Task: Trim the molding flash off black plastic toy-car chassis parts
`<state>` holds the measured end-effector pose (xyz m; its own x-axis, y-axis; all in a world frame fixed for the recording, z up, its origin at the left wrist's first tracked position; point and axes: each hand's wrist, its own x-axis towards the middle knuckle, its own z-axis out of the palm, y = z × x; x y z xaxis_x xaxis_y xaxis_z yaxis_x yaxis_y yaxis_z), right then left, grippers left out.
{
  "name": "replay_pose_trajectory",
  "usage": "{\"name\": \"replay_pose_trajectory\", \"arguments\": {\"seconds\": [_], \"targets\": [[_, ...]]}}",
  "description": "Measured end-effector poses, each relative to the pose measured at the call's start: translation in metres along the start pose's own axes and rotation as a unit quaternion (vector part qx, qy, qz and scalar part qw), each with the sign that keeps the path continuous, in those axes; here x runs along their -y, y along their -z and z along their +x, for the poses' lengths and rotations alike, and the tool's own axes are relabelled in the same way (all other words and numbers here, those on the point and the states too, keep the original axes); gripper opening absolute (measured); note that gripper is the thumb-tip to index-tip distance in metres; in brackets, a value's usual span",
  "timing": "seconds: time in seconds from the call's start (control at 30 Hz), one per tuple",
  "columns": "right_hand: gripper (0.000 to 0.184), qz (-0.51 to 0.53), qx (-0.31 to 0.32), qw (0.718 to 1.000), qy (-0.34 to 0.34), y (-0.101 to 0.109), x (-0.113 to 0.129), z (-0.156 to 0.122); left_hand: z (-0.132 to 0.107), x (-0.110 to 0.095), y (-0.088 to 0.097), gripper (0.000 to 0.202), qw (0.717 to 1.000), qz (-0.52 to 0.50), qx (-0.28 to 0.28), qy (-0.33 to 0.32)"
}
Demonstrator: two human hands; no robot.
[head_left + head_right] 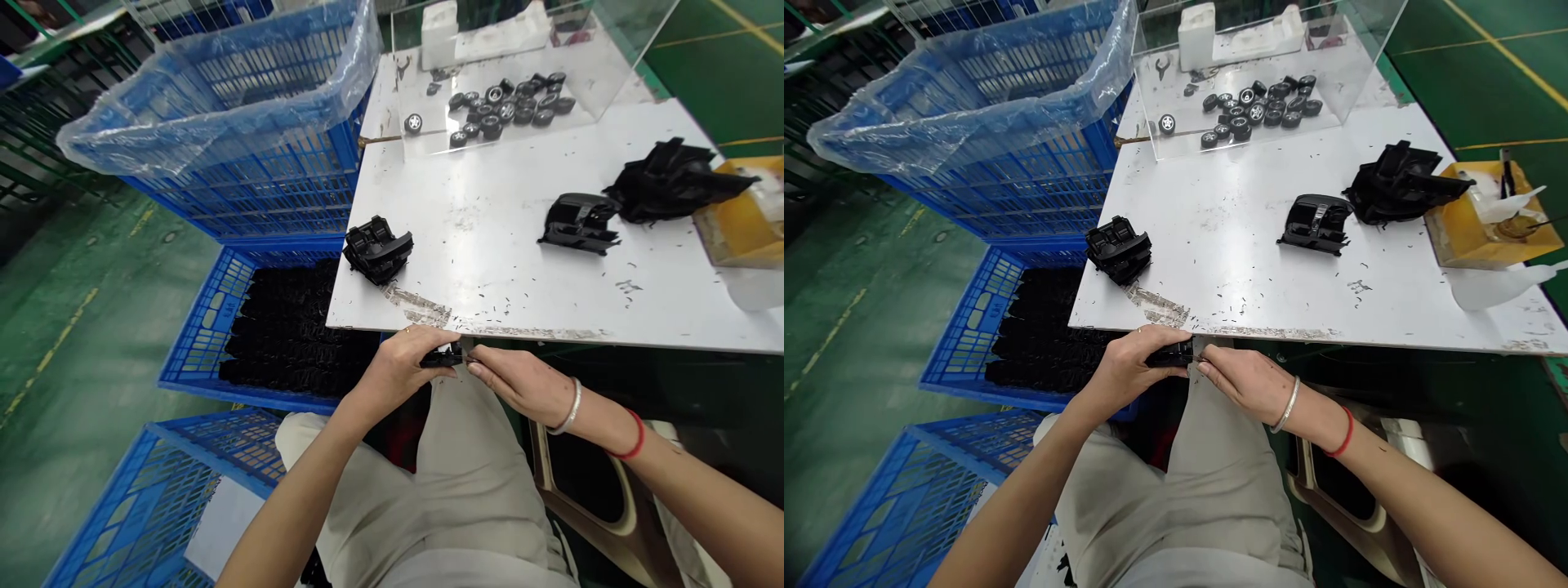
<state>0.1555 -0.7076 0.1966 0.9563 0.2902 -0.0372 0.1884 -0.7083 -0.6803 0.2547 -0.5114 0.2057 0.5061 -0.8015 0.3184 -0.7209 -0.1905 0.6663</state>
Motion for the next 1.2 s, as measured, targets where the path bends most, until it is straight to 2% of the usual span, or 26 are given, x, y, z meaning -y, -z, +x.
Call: {"name": "replay_pose_trajectory", "arguments": {"seconds": [0.1,0.17,0.27,0.4,0.6,0.9,1.0,1.07,1.13,1.2], "targets": [[0.033,-0.022,0.005,1.0,0.013,0.002,-0.001,-0.001,0.0,0.001,0.0,0.041,1.0,0.004,0.003,-0.003],[0.035,-0.09,-0.029,0.995,0.026,0.003,-0.001,-0.002,0.0,0.001,0.0,0.041,1.0,0.004,0.003,-0.007],[0.036,-0.222,-0.102,0.968,0.055,0.003,0.002,-0.006,0.001,0.001,0.001,0.039,1.0,0.004,0.003,-0.013],[0.032,-0.327,-0.128,0.933,0.076,0.001,0.007,-0.009,0.002,0.0,0.002,0.039,1.0,0.002,0.006,-0.009],[0.025,-0.369,-0.131,0.917,0.077,-0.004,0.009,-0.01,0.002,-0.002,0.003,0.039,1.0,-0.003,0.008,-0.002],[0.026,-0.409,-0.145,0.9,0.03,-0.014,0.01,-0.005,0.007,-0.005,0.006,0.04,0.999,-0.01,0.017,0.031],[0.027,-0.387,-0.14,0.911,0.012,-0.018,0.011,-0.004,0.007,-0.004,0.005,0.041,1.0,-0.003,0.016,0.025],[0.027,-0.325,-0.138,0.936,-0.008,-0.021,0.011,-0.005,0.006,-0.003,0.004,0.041,1.0,0.004,0.015,0.02],[0.025,-0.203,-0.138,0.969,-0.026,-0.023,0.012,-0.005,0.004,-0.003,0.004,0.041,1.0,0.012,0.01,0.016],[0.026,-0.057,-0.154,0.985,-0.055,-0.023,0.013,-0.007,0.003,-0.004,0.003,0.041,1.0,0.017,0.001,0.011]]}}
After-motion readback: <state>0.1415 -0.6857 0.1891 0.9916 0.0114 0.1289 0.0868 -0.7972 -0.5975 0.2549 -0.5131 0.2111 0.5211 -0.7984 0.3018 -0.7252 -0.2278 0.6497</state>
